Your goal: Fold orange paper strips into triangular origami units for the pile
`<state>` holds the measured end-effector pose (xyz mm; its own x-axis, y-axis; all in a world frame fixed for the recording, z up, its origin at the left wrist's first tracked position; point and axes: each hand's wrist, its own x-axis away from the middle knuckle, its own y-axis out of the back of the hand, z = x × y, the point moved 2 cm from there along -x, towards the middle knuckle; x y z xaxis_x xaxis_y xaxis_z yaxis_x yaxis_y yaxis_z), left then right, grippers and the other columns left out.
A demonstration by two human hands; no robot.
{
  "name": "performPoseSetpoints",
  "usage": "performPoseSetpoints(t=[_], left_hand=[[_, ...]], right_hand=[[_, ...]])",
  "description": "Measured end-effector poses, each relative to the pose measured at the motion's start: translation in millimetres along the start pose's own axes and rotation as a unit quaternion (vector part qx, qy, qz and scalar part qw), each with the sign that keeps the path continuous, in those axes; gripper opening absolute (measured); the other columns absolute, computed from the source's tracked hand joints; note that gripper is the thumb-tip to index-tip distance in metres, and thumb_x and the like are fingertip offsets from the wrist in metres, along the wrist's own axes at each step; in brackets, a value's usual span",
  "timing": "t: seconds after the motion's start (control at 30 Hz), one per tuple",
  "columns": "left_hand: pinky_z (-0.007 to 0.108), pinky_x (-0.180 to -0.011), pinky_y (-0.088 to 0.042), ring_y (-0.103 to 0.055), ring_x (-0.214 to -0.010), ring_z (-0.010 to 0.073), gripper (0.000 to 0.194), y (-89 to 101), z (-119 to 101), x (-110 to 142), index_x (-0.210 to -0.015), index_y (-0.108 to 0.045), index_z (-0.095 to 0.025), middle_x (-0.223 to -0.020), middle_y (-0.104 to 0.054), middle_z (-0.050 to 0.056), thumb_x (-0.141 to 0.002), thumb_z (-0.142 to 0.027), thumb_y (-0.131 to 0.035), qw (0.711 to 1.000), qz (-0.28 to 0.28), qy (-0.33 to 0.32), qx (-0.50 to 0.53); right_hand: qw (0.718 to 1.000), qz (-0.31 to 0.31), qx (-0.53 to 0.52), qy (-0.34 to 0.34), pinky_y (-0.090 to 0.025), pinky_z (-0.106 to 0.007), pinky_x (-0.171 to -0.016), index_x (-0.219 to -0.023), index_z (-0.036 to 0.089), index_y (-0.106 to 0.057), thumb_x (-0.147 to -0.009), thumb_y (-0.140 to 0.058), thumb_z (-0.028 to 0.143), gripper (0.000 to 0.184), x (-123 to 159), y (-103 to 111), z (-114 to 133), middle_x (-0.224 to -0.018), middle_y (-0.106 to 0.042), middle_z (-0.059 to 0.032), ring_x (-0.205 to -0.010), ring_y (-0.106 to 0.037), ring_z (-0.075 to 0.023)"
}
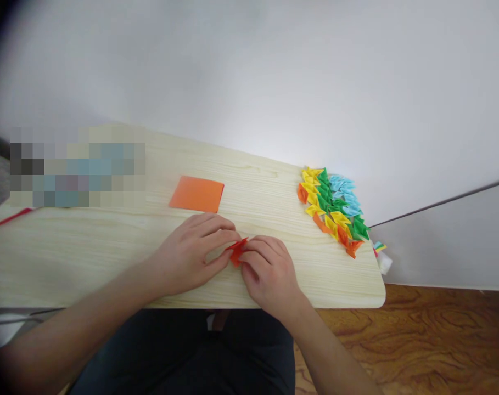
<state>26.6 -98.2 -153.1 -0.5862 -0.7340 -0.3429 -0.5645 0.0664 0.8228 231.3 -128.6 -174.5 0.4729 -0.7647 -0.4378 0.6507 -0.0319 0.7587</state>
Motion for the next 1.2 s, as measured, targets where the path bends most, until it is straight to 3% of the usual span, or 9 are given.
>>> performPoseSetpoints(t=[0.2, 0.33, 0.43, 0.57, 0.77, 0.93, 1.2], left_hand=[[0.054, -0.113, -0.042, -0.051, -0.133, 0.0326, 0.040, -1.0, 4.2, 9.6, -0.136, -0.064, -0.028, -0.142, -0.060, 0.011, -0.099, -0.018, -0.054, 0.998, 0.001, 0.022, -0.067], [0.056, -0.116, -0.039, -0.046, -0.139, 0.0341, 0.045, 1.5, 0.1, 12.0, -0.135, -0.066, -0.035, -0.149, -0.055, 0.009, -0.097, -0.014, -0.055, 0.998, 0.009, -0.013, -0.067], [0.053, -0.121, -0.037, -0.046, -0.140, 0.0317, 0.048, 4.0, -5.9, 12.0, -0.135, -0.066, -0.032, -0.146, -0.059, 0.008, -0.092, -0.012, -0.059, 0.997, 0.027, -0.056, -0.038], [0.053, -0.123, -0.034, -0.050, -0.136, 0.0297, 0.028, 3.2, -9.1, 12.2, -0.121, -0.072, -0.028, -0.142, -0.063, 0.005, -0.099, -0.020, -0.057, 0.993, 0.041, -0.095, -0.049], [0.055, -0.116, -0.036, -0.049, -0.135, 0.0339, 0.018, -4.3, -0.1, 14.5, -0.106, -0.074, -0.021, -0.136, -0.068, 0.006, -0.098, -0.021, -0.058, 0.996, 0.003, -0.040, -0.082], [0.052, -0.109, -0.040, -0.058, -0.121, 0.0284, 0.021, -7.5, 4.6, 19.9, -0.110, -0.072, -0.022, -0.115, -0.075, 0.005, -0.099, -0.018, -0.054, 0.997, 0.049, -0.036, -0.052], [0.052, -0.107, -0.037, -0.060, -0.119, 0.0274, 0.021, -2.7, 3.4, 30.5, -0.109, -0.073, -0.027, -0.117, -0.074, 0.004, -0.101, -0.022, -0.055, 0.995, 0.080, -0.034, -0.040]], right_hand=[[1.000, 0.027, -0.005, 0.000, -0.054, -0.049, -0.103, -0.106, 0.025, -0.069, -0.092, -0.064, 0.006, 0.024, 9.2, 1.6, -4.2, -0.110, -0.077, -0.0043, -0.113, -0.066, -0.0248], [0.999, 0.044, -0.001, -0.001, -0.054, -0.050, -0.104, -0.108, 0.025, -0.068, -0.092, -0.063, 0.005, 0.026, 10.3, 3.4, -5.4, -0.110, -0.077, -0.0041, -0.114, -0.066, -0.0252], [0.999, 0.052, 0.003, -0.004, -0.054, -0.050, -0.104, -0.110, 0.025, -0.068, -0.093, -0.062, 0.007, 0.026, 8.8, 4.1, -5.2, -0.110, -0.077, -0.0053, -0.115, -0.065, -0.0261], [0.998, 0.064, -0.008, -0.008, -0.054, -0.050, -0.104, -0.108, 0.025, -0.067, -0.093, -0.062, 0.007, 0.024, 7.6, 4.1, -5.1, -0.112, -0.076, -0.0062, -0.117, -0.066, -0.0260], [0.998, 0.059, -0.018, -0.003, -0.053, -0.050, -0.106, -0.107, 0.025, -0.067, -0.091, -0.064, 0.005, 0.027, 9.6, 4.4, -6.2, -0.117, -0.077, -0.0053, -0.120, -0.067, -0.0255], [0.998, 0.062, -0.016, 0.003, -0.053, -0.053, -0.106, -0.107, 0.026, -0.069, -0.091, -0.064, 0.007, 0.026, 11.4, 6.9, -6.8, -0.117, -0.078, -0.0051, -0.121, -0.067, -0.0265], [0.995, 0.094, -0.018, -0.007, -0.052, -0.054, -0.106, -0.111, 0.027, -0.072, -0.094, -0.069, 0.013, 0.022, 11.3, 11.8, -6.1, -0.117, -0.078, -0.0046, -0.120, -0.065, -0.0279]])
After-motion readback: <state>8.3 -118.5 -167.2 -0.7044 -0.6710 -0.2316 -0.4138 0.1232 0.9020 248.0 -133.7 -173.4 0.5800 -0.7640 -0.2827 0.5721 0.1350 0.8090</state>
